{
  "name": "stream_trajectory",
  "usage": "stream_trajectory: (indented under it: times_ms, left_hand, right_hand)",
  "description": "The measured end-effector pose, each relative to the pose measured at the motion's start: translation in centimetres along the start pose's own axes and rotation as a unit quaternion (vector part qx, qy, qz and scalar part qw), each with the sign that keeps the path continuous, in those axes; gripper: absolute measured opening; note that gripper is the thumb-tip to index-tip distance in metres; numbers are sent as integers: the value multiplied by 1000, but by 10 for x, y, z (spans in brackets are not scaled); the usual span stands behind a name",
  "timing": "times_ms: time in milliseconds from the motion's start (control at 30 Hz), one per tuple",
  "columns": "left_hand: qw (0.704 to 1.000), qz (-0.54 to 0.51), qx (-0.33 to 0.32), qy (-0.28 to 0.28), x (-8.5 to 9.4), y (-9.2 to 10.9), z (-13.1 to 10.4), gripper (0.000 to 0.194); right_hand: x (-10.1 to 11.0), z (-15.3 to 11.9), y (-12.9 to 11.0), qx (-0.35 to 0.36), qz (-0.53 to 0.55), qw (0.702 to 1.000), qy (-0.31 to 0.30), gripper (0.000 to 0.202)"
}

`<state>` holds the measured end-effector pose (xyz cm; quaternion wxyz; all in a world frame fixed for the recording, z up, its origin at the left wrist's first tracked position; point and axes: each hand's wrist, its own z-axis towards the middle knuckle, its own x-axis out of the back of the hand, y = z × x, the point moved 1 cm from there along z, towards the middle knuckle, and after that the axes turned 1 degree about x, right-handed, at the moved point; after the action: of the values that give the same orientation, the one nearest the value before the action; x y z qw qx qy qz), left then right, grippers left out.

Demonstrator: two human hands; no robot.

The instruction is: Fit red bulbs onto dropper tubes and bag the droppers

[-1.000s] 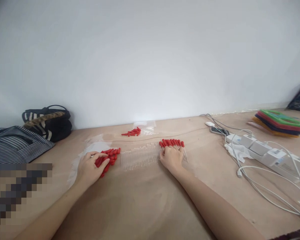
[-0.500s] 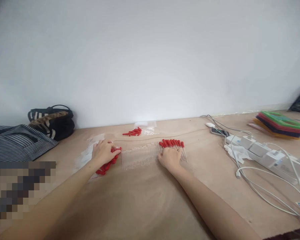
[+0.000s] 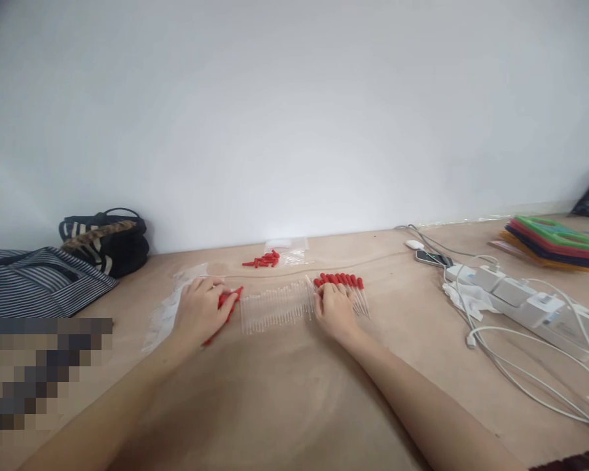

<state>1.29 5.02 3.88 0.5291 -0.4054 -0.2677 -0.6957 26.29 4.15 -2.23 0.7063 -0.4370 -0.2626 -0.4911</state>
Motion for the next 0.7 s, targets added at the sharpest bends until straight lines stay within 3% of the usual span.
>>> stream_trajectory:
  times_ms: [100, 200, 300, 467, 600, 700]
  left_hand:
    - [971, -200, -124, -28, 3, 17, -32, 19]
    - [937, -293, -163, -96, -4, 27, -58, 14]
    - [928, -326, -123, -132, -9, 32, -67, 12]
    - [914, -359, -81, -172, -10, 42, -62, 9]
    - [902, -403, 2, -154, -16, 48, -56, 7]
    - [870, -471, 51, -138, -26, 46, -53, 8]
  right_hand:
    - [3, -6, 3, 45, 66, 997, -14, 18]
    - [6, -12, 1, 51, 104, 993, -37, 18]
    - [5, -17, -5, 91, 104, 990, -38, 26]
    - [1, -25, -16, 189, 101, 975, -58, 32]
    - [0, -29, -21, 204, 149, 965, -68, 20]
    - [-1, -32, -25, 202, 183, 959, -76, 17]
